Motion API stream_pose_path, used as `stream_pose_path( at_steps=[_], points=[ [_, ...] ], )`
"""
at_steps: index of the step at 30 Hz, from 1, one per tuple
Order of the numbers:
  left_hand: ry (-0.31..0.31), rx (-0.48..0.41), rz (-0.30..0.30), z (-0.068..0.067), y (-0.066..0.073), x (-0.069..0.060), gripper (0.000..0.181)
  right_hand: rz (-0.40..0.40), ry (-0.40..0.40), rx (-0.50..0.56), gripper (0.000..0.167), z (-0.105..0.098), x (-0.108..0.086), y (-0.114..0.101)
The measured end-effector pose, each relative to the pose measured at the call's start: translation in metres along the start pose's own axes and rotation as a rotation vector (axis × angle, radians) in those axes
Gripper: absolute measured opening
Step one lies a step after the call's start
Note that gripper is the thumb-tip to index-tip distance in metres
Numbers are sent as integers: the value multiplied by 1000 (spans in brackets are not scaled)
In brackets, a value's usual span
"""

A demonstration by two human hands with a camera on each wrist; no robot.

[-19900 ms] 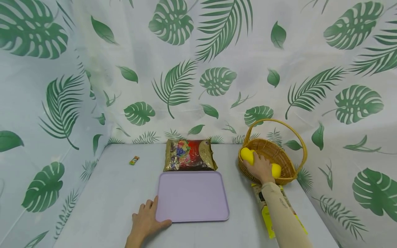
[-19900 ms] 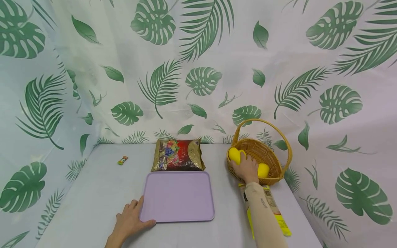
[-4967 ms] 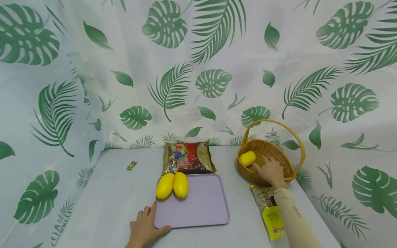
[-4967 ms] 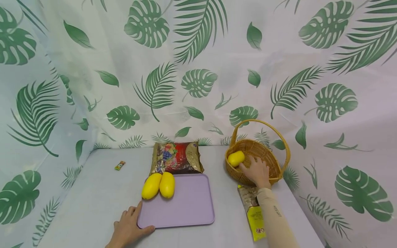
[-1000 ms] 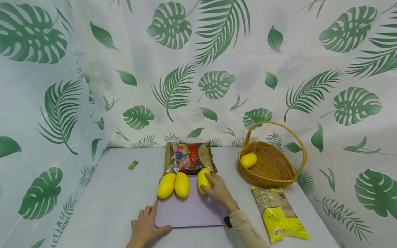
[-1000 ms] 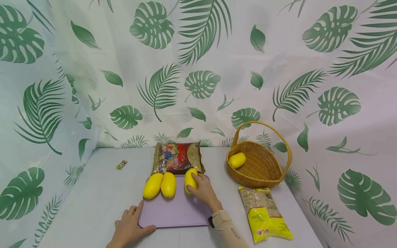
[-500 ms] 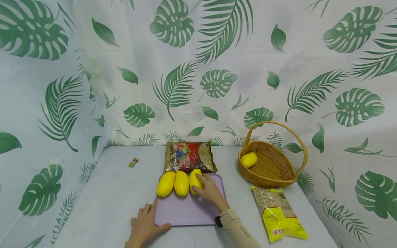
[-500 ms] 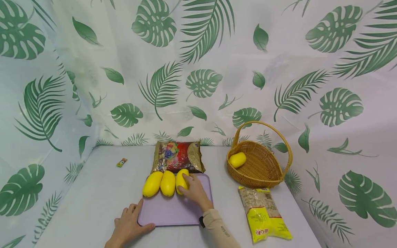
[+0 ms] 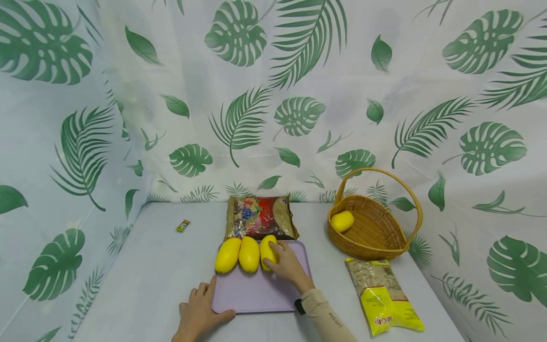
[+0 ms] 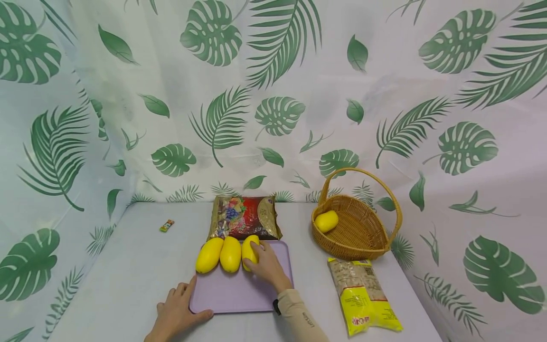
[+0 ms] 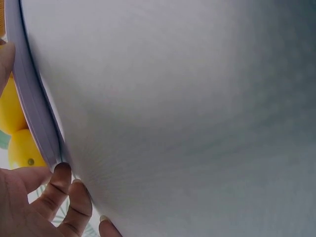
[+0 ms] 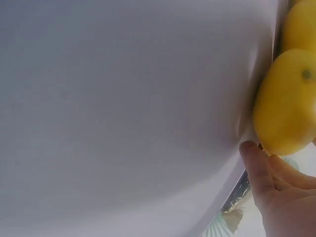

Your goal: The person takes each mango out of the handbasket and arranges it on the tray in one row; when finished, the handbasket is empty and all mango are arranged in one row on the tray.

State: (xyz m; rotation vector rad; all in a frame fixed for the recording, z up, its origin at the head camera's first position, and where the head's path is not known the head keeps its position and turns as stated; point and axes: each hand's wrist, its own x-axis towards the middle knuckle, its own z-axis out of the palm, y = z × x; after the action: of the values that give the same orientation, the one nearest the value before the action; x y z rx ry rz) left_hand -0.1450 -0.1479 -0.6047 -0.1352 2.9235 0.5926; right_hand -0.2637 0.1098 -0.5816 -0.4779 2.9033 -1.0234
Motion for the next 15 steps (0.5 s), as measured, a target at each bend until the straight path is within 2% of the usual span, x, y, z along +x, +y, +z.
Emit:
stream_pose_path(
  at_steps=[8,15],
  points=[
    [-9,5,-14,1,-1,0,123,-37,22,-31,65,-13,-2,3],
    [-5,1,-12,0,1,0,123,-5,87,-52,64,-38,1,8]
  ],
)
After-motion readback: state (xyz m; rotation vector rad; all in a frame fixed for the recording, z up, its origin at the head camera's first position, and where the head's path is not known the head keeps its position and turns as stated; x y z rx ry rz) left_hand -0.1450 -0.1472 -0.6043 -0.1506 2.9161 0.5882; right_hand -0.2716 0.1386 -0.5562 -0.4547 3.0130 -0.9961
